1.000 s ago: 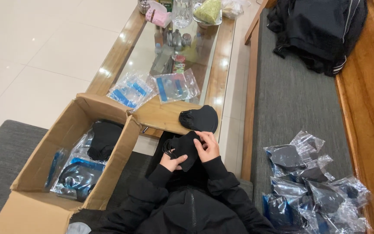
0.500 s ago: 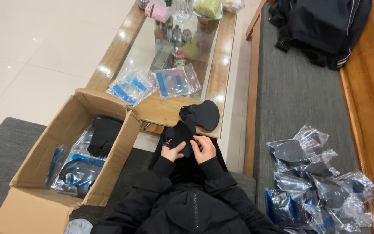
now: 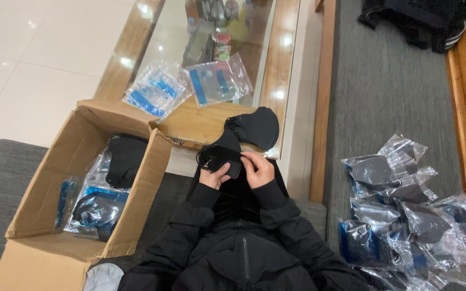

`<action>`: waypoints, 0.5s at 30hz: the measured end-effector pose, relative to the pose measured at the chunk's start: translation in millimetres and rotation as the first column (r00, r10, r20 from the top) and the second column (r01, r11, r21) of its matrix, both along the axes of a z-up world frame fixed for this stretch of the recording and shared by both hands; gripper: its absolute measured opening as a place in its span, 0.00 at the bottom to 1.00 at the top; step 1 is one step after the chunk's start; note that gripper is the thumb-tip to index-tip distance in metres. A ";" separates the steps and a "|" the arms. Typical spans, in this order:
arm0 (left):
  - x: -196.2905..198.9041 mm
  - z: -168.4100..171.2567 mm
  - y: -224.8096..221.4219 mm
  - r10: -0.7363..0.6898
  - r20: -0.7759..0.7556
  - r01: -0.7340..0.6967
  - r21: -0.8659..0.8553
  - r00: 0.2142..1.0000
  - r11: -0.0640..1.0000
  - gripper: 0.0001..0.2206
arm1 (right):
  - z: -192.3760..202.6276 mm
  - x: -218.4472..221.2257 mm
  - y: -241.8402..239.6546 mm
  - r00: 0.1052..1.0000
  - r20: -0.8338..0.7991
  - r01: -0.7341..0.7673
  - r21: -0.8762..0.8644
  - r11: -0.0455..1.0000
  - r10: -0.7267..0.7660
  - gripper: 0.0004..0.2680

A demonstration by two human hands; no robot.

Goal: Inspecting and packaging black face masks into plastic bags

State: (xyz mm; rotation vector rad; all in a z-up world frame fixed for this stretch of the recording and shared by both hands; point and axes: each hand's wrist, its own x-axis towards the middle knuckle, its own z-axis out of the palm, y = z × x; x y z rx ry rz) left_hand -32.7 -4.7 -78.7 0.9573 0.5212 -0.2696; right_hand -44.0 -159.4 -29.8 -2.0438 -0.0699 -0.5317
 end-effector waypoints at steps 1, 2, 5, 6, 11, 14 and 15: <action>-1.1 10.4 0.6 -0.002 -0.006 0.002 0.003 1.000 1.000 0.19 | 0.3 2.4 -2.6 1.000 -0.006 0.002 0.003 1.000 -0.002 0.05; -2.5 21.4 1.1 0.016 -0.012 -0.016 -0.017 1.000 1.000 0.17 | 1.2 4.4 -5.4 0.999 -0.029 0.016 0.091 0.996 -0.013 0.06; -2.3 29.9 3.6 0.060 -0.024 -0.062 -0.062 0.998 0.996 0.15 | -10.1 24.7 -19.4 0.989 -0.143 0.083 0.322 0.943 -0.038 0.05; -3.2 28.2 4.7 0.086 -0.031 -0.089 -0.089 0.996 0.992 0.14 | -16.6 32.1 -24.8 0.972 -0.233 0.143 0.451 0.881 -0.039 0.05; -5.8 26.9 4.0 0.128 -0.039 -0.132 -0.122 0.991 0.984 0.14 | -24.1 54.8 -45.9 0.919 -0.389 0.271 0.496 0.825 -0.067 0.10; -5.6 39.6 5.2 0.128 -0.031 -0.130 -0.116 0.991 0.985 0.13 | -23.9 57.7 -50.6 0.888 -0.446 0.327 0.450 0.831 -0.108 0.12; -4.9 43.7 4.5 0.124 -0.017 -0.125 -0.120 0.992 0.985 0.13 | -25.4 58.4 -52.9 0.878 -0.461 0.349 0.429 0.833 -0.131 0.13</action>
